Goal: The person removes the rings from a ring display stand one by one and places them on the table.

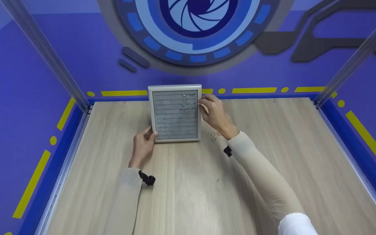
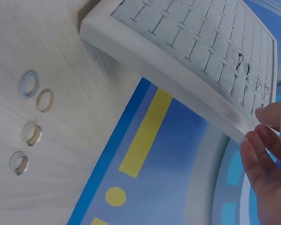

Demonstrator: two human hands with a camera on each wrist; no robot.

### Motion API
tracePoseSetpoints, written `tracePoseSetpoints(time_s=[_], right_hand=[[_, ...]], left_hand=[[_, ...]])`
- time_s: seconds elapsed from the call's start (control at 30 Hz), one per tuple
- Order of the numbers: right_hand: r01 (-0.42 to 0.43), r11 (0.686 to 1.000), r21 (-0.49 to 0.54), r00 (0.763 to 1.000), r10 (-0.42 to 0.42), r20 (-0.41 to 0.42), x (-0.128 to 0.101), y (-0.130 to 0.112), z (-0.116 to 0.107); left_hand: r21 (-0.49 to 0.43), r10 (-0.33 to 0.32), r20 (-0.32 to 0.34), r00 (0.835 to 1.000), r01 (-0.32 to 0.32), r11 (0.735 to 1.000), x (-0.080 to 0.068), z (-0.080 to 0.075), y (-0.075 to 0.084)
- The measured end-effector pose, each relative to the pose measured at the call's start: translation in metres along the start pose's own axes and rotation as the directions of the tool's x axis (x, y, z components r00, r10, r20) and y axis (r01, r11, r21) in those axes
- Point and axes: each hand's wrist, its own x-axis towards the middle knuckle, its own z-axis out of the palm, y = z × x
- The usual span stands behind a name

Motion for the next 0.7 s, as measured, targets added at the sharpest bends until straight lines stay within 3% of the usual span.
tracePoseSetpoints(time_s=[0.2,0.7], right_hand=[[-0.01,1.0,-0.004,0.999,0.01,-0.041,0.016,-0.004,0.006],[-0.083,0.989,-0.119,0.996,0.08,-0.023,0.034,-0.008,0.019]], left_hand=[[-0.002,0.004,0.0,1.0,-0.004,1.0,-0.001,0.0,-0.001],[0.003,0.008,0.01,1.0,-0.008,1.0,-0.001,0.0,-0.001]])
